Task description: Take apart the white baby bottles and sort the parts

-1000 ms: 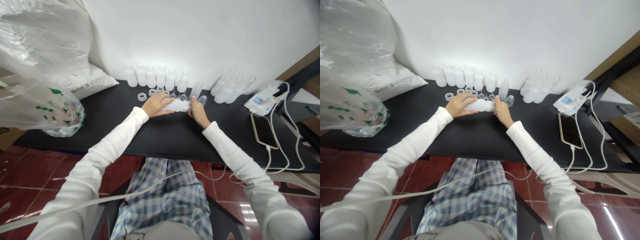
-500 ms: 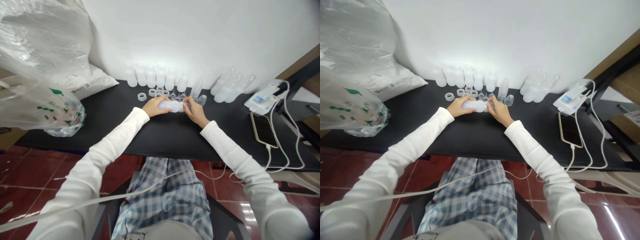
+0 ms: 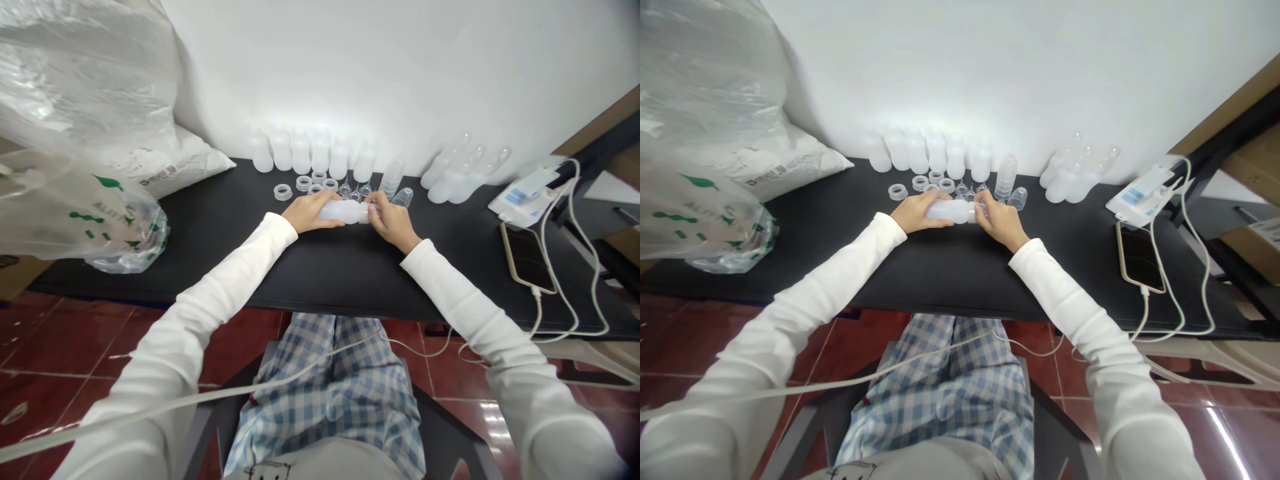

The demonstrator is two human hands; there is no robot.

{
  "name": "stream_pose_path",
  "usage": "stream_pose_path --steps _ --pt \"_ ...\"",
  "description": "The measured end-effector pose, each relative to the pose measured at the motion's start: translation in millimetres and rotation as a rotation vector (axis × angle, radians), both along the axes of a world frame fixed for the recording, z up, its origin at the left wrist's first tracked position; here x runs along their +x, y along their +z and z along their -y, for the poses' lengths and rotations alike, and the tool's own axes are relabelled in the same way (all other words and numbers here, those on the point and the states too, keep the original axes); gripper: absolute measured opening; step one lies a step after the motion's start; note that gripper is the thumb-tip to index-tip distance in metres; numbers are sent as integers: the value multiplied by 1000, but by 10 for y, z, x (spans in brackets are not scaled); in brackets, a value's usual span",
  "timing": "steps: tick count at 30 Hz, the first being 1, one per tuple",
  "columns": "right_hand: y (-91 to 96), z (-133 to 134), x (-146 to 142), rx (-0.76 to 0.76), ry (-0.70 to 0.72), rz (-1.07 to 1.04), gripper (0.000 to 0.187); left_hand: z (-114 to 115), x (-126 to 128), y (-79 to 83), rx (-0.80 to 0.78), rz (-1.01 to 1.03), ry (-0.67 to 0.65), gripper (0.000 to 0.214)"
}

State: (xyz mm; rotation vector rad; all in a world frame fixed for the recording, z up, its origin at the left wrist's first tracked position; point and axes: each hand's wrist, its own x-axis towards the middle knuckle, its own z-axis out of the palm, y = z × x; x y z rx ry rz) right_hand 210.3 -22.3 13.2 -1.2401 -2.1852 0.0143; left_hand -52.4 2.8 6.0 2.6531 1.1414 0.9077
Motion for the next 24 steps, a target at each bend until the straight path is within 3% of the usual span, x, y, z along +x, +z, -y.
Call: stream_pose_path --steps 7,13,24 --pt "-4 29 -30 -33 8 -8 40 14 -32 23 32 -98 -8 54" --pt "-16 23 -26 -31 11 -48 45 4 -30 -7 45 -67 3 52" --pt "-41 -28 -75 -144 -2 -396 58 50 76 -14 141 -27 55 65"
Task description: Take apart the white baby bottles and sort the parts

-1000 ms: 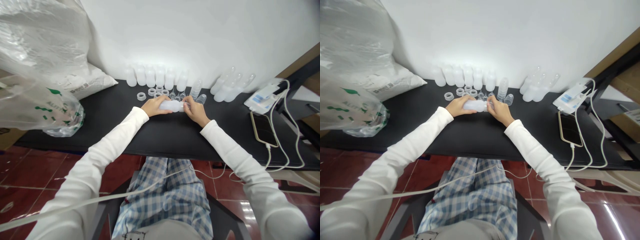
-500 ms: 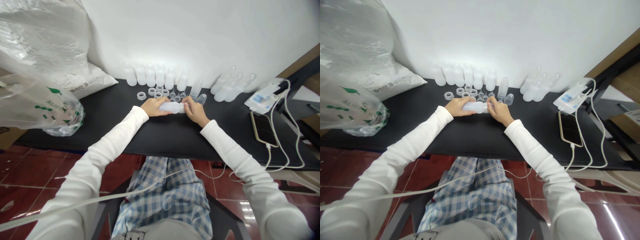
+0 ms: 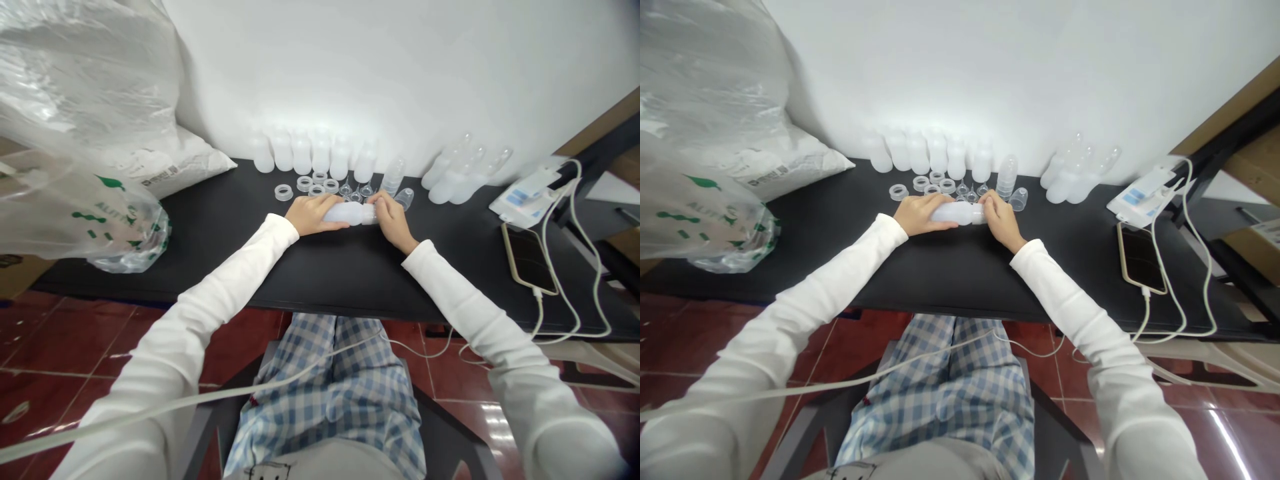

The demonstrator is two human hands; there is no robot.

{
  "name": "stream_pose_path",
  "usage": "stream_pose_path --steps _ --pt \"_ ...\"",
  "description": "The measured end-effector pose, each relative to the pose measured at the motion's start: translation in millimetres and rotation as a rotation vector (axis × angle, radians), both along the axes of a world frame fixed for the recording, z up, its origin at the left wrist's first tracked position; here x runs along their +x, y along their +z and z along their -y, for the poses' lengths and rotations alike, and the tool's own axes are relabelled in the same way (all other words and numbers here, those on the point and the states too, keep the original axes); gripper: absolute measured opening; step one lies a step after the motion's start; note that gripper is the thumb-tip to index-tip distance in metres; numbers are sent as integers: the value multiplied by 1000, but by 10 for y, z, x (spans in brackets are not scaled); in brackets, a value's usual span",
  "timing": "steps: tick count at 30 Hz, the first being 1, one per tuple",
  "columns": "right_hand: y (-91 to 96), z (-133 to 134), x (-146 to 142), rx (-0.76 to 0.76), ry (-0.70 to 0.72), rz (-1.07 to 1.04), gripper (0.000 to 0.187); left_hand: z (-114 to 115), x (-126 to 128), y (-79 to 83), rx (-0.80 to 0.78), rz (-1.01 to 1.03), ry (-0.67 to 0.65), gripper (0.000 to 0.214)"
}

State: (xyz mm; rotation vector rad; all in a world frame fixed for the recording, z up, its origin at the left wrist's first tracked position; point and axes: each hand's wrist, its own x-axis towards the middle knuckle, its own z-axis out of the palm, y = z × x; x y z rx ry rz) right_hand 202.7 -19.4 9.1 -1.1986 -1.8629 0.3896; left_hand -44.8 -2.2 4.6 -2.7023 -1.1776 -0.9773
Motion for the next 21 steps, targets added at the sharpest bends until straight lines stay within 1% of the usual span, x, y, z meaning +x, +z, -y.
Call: stream_pose_path --steps 3,5,8,10,11,13,16,19,21 --pt "-38 -10 -12 -36 19 -67 59 8 -1 20 12 -9 6 65" --pt "-78 -23 -21 -100 51 -166 57 23 -3 41 0 -2 34 63" --pt "-137 -63 -38 -224 139 -371 57 44 -14 74 -51 61 112 59" --pt "-152 -88 -53 -233 196 -427 60 39 -36 86 -94 120 135 58" --pt "-149 -96 -61 -211 214 -424 63 28 -50 87 -109 142 121 58" --pt "-122 -99 -70 -147 219 -400 70 -6 -80 78 -118 160 42 59" --pt "-54 -86 -43 -32 145 -396 69 -55 -92 53 -103 137 -121 65" --pt "14 -86 61 189 11 -367 65 -64 -61 42 -100 73 -253 68" --pt "59 -105 174 381 -93 -287 70 -52 -40 44 -99 33 -284 63"
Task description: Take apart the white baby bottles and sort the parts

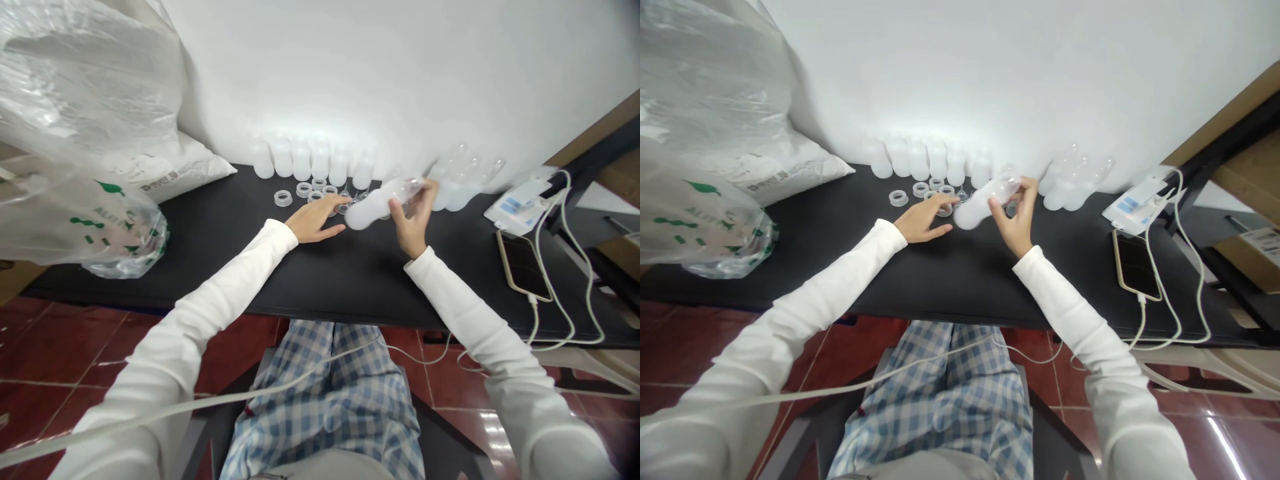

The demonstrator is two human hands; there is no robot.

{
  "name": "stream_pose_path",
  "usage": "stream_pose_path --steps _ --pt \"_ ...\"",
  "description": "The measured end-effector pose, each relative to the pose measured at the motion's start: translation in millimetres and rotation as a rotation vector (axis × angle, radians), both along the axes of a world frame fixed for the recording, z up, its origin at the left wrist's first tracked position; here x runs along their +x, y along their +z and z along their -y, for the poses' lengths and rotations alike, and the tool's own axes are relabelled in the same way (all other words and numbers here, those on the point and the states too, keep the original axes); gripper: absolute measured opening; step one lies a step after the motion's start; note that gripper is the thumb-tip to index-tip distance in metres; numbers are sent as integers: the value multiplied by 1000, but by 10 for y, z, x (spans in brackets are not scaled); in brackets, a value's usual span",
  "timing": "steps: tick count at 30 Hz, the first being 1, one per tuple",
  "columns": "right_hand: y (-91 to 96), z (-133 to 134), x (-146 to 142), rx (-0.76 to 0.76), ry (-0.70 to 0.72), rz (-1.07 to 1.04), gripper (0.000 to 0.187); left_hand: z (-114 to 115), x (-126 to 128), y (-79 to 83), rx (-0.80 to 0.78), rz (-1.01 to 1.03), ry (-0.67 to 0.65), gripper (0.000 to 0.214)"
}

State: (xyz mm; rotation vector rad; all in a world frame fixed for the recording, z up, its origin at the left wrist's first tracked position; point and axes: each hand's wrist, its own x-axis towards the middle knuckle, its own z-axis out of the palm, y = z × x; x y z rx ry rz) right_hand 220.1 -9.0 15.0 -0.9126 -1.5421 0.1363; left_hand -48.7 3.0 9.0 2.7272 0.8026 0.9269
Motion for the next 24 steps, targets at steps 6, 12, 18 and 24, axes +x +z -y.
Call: stream_pose_path --steps 6,12,18,24 --pt "205 -129 449 463 -308 93 65 -4 -16 13 110 1 187 38" --pt "209 -337 1074 421 -662 89 53 -63 -49 8 69 35 471 34" --pt "0 -505 1407 94 -1060 67 42 -56 -40 53 20 -28 664 29" --pt "-79 -557 1445 25 -1013 67 50 40 23 133 -75 -91 905 40"
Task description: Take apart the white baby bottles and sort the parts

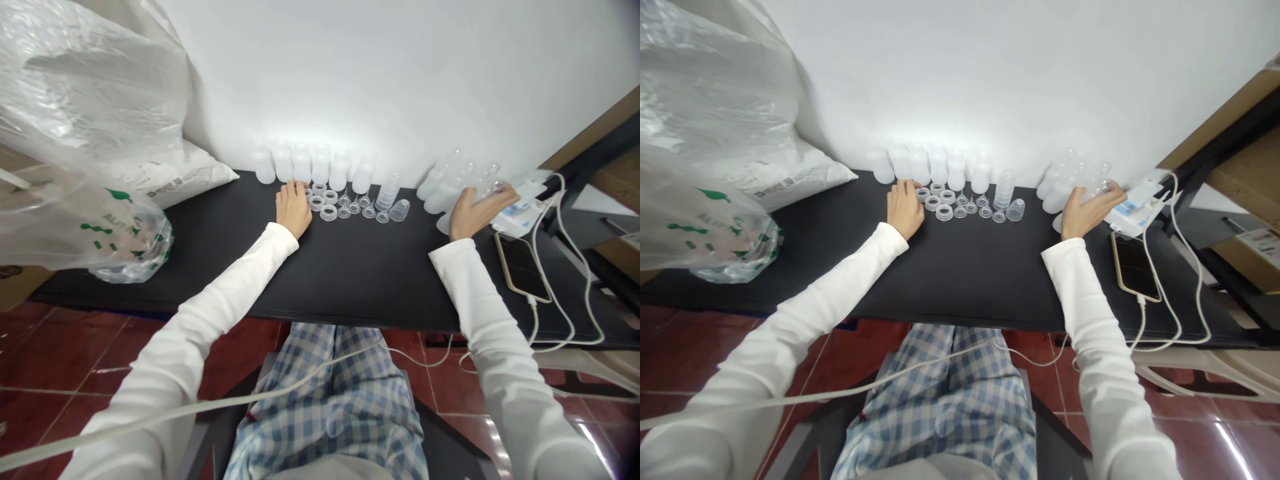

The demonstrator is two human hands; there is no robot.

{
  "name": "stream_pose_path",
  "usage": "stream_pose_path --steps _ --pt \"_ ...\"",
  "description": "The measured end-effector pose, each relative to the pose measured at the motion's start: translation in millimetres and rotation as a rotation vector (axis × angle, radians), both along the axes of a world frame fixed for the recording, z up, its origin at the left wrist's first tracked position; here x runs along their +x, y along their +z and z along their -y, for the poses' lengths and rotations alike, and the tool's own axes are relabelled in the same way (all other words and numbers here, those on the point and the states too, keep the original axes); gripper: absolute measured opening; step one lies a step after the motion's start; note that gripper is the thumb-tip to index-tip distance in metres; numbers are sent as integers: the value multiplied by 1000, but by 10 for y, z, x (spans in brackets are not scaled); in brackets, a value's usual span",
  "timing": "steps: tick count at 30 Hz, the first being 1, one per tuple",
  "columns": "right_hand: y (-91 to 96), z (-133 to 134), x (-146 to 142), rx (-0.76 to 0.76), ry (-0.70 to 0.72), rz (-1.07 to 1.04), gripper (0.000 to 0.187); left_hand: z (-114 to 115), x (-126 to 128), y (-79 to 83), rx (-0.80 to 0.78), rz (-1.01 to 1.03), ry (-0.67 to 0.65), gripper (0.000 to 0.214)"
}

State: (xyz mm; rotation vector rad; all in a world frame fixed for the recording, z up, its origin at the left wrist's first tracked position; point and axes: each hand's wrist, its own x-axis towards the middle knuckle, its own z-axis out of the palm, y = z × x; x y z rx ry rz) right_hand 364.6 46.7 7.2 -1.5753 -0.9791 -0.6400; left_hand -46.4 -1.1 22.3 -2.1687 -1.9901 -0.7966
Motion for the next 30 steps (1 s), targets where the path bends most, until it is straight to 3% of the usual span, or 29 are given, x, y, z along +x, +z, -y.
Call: stream_pose_path --steps 10,14,18,21,24,26,28,30 --pt "-63 -15 133 -100 186 117 71 50 40 -72 -140 -67 208 53" --pt "-32 25 125 -87 150 115 77 44 28 -82 -168 -88 202 52" --pt "70 88 63 92 13 129 55 -12 -16 -146 -96 -51 162 47" --pt "143 194 -173 183 85 246 28 -66 -51 -219 -54 9 138 45" --pt "170 357 -569 -29 425 427 23 -99 -67 -253 -35 40 116 44" --pt "171 466 -834 -280 684 616 30 -103 -65 -231 -22 52 112 43" --pt "172 549 -1031 -488 788 697 34 -96 -57 -173 -21 75 127 42" --pt "173 595 -1139 -641 772 722 37 -85 -52 -100 -14 107 132 38"
